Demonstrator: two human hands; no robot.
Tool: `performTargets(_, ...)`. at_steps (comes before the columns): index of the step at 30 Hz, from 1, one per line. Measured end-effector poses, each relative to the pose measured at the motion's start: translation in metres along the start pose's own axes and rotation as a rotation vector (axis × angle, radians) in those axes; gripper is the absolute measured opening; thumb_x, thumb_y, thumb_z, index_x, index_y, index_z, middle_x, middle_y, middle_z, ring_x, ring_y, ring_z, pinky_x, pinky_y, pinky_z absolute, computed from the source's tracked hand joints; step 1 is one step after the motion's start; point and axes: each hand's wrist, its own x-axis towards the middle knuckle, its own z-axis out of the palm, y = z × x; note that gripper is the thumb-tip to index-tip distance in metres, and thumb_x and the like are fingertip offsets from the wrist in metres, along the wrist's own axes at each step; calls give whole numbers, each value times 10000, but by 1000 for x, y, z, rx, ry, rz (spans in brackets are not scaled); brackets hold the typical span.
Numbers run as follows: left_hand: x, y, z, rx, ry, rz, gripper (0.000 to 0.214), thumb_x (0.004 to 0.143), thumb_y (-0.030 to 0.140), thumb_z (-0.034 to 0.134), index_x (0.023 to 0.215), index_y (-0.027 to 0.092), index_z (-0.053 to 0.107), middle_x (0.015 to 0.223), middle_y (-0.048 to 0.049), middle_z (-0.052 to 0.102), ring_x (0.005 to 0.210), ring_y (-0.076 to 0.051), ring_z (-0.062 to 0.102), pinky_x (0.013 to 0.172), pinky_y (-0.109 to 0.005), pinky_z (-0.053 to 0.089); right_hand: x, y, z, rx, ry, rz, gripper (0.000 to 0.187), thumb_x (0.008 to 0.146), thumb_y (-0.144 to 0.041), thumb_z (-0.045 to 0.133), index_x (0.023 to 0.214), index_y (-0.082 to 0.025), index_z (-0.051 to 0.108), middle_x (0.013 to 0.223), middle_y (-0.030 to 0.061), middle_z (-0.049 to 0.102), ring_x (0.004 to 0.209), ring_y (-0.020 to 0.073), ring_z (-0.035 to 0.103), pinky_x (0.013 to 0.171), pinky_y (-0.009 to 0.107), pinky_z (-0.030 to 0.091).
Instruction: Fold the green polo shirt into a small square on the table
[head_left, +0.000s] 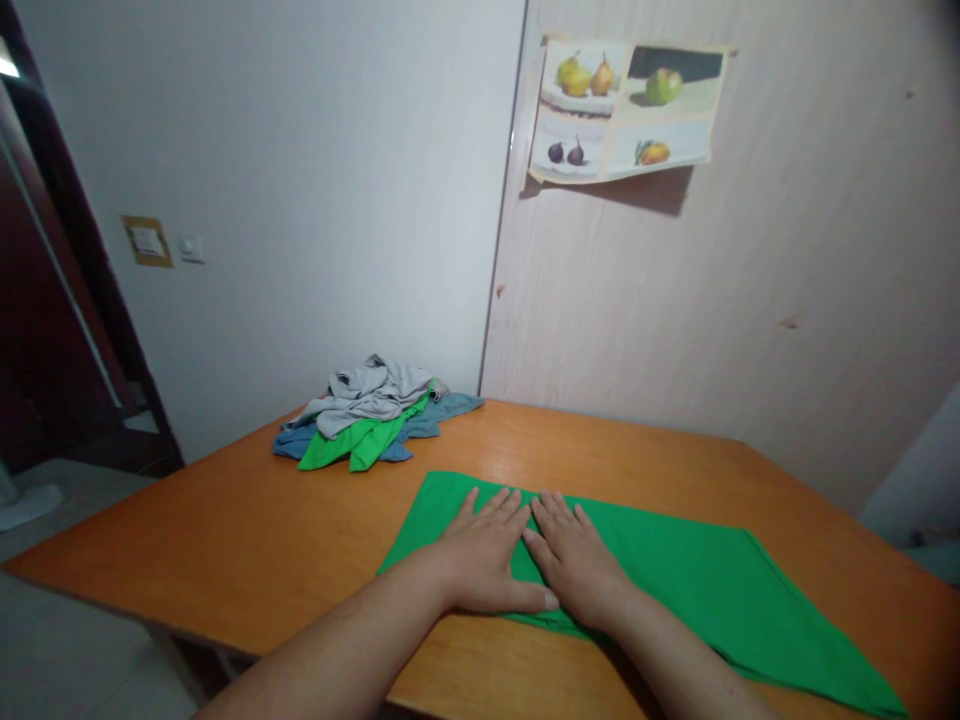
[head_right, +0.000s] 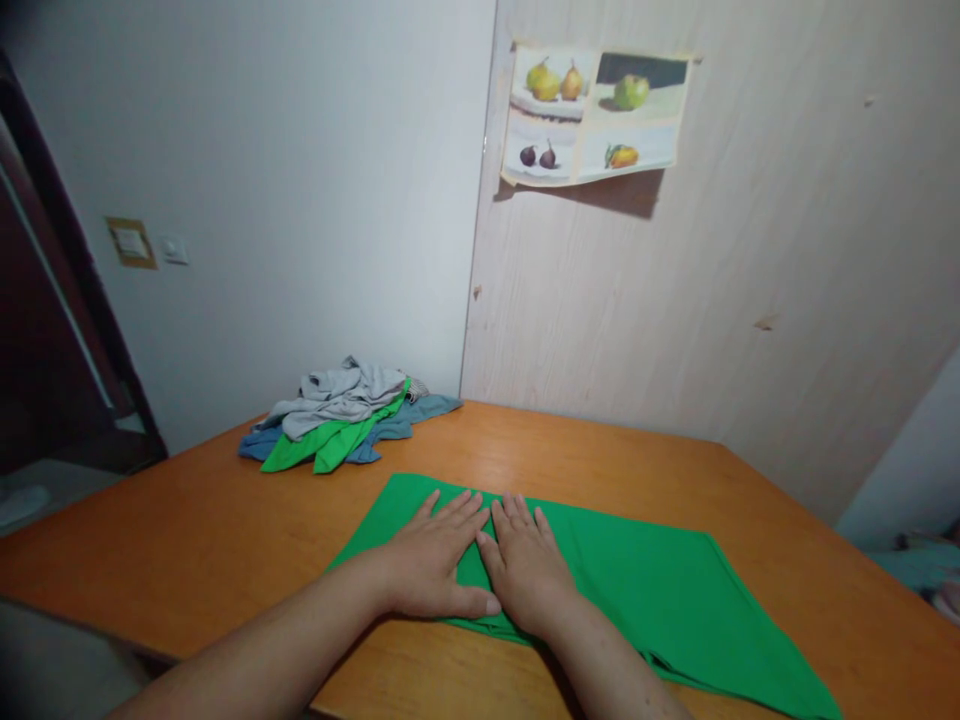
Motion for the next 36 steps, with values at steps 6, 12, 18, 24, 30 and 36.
performTargets(6, -1, -4, -8, -95, 67, -8, 842, 833, 618, 548, 1530, 191, 344, 1595, -126, 306, 1486, -304, 233, 1213, -539, 132, -1, 1, 5, -42, 9, 5, 727, 987, -564, 227, 1546, -104, 295, 1617, 116, 209, 1506, 274, 144, 1224, 482, 84)
performTargets(12, 2, -8, -6, -15, 217, -105, 597, 950, 400, 383, 1471, 113, 435, 1567, -138, 367, 1472, -261, 281, 1222, -467, 168, -1, 1, 7, -36, 23, 13, 800, 964, -650, 215, 1545, -106, 297, 1611, 126, 232, 1504, 285, 157, 1221, 494, 96)
performTargets(18, 3, -9, 1, 142, 136, -317, 724, 962, 561, 293, 1531, 114, 329, 1615, -173, 203, 1511, -323, 113, 1168, -652, 124, -1, 3, 10, -44, 38, -3, 842, 945, -702, 199, 1542, -119, 309, 1617, 129, 214, 1505, 284, 150, 1218, 492, 100)
performTargets(24, 3, -8, 3, 170, 105, -353, 745, 962, 603, 237, 1547, 145, 297, 1626, -166, 152, 1515, -323, 78, 1148, -675, 140, 0, 3, 11, -48, 42, -1, 847, 945, -703, 193, 1545, -114, 297, 1618, 135, 207, 1505, 286, 148, 1215, 489, 105)
performTargets(30, 4, -11, 1, 189, 72, -358, 732, 965, 598, 236, 1549, 161, 289, 1632, -142, 147, 1516, -317, 75, 1151, -672, 130, 1, 0, 8, -48, 15, 5, 853, 948, -691, 178, 1544, -94, 298, 1614, 142, 223, 1504, 293, 152, 1214, 498, 86)
performTargets(36, 13, -4, -16, 200, 32, -335, 662, 938, 520, 387, 1471, 130, 423, 1575, -211, 311, 1469, -385, 241, 1131, -687, 171, 1, -4, 4, -18, 12, 3, 826, 957, -659, 186, 1551, -94, 281, 1619, 135, 210, 1507, 296, 135, 1214, 494, 62)
